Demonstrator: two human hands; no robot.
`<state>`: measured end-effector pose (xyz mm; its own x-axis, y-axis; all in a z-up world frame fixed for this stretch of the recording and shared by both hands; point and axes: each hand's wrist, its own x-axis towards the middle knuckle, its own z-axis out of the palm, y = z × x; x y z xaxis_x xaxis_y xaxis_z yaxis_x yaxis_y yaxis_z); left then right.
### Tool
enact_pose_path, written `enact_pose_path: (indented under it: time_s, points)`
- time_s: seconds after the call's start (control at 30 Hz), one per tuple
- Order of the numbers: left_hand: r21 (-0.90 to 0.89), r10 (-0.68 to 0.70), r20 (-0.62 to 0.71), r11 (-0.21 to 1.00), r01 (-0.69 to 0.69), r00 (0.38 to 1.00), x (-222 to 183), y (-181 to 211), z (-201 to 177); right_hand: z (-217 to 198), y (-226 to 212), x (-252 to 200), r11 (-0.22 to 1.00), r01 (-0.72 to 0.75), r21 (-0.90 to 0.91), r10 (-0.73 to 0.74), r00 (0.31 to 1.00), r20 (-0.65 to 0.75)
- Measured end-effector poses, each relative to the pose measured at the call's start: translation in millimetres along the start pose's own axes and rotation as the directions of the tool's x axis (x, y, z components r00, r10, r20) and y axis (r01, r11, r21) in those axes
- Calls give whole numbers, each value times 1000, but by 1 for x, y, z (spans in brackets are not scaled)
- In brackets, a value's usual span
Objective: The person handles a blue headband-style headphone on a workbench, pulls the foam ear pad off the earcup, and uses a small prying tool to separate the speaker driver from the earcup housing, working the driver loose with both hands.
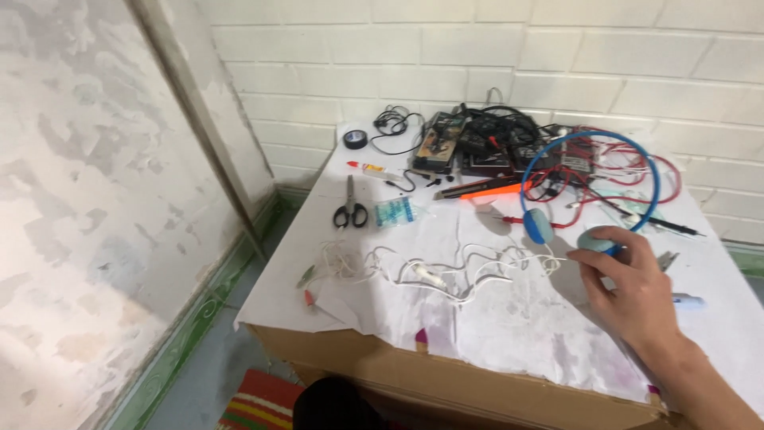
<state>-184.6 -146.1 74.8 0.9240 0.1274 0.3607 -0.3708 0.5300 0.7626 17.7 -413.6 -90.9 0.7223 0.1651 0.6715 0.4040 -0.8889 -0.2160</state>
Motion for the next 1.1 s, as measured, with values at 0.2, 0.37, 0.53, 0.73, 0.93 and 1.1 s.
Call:
enact_pose_path:
  time_s: [0.2, 0.37, 0.53, 0.73, 0.93, 1.1]
  points:
    - [-22, 138, 145, 990, -136, 980, 13, -26, -34, -1, -2, 2, 990, 67, 124, -78, 993, 90]
    - [-334, -38, 106, 940, 71, 994, 38, -79, -59, 5, -3, 1, 991, 70, 114, -86, 986, 145]
    - [-414, -73, 90, 905, 103, 993, 41, -85, -57, 9, 3, 0, 993, 86, 77, -99, 978, 181]
    - [-476, -61, 227, 864, 165, 972, 41, -91, -61, 10, 2, 1, 993, 120, 22, -122, 972, 198]
    - [-510, -72, 321, 827, 236, 944, 39, -96, -56, 3, 4, 6, 976, 217, -26, -210, 965, 156]
    - [-554, -149, 371, 756, 348, 916, 37, -97, -51, -31, -36, 11, 966, 163, 203, -135, 980, -145]
